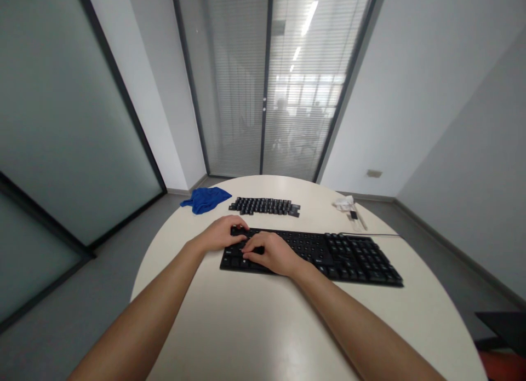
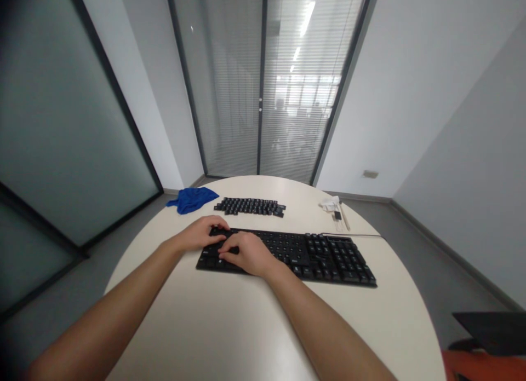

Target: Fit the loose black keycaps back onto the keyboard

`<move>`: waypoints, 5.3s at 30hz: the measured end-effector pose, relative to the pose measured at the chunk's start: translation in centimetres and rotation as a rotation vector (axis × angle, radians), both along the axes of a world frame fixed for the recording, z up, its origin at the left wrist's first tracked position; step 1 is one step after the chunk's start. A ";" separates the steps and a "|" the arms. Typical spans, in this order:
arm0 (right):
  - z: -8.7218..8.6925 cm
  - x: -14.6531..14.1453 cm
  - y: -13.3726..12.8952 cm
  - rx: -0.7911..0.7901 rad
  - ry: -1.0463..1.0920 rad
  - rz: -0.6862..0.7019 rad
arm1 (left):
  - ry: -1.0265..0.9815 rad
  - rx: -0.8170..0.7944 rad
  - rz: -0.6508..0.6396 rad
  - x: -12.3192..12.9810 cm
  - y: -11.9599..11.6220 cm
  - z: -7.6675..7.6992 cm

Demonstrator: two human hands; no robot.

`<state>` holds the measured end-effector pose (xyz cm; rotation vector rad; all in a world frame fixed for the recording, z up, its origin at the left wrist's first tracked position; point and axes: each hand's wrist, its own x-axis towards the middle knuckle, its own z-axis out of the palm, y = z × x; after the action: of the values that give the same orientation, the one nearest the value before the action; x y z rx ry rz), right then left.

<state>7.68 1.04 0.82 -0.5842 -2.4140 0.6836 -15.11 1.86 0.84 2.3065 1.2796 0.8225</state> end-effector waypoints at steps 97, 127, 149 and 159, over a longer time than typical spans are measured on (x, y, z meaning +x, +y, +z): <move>0.2 3.9 3.3 -0.055 0.043 -0.259 | -0.264 0.081 0.071 2.5 0.1 -0.6; 0.2 4.0 3.0 0.027 0.072 -0.158 | -0.218 0.071 -0.046 4.3 -0.9 0.2; 0.9 3.5 2.2 0.003 -0.023 -0.043 | 0.050 0.142 -0.056 2.1 -0.4 -0.5; 1.1 2.3 1.2 0.057 -0.123 0.070 | 0.014 0.135 -0.050 2.0 -0.3 -0.8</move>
<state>10.02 2.25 1.95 -0.5350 -2.5699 0.6211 -13.08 1.52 0.07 2.4427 1.2014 0.9020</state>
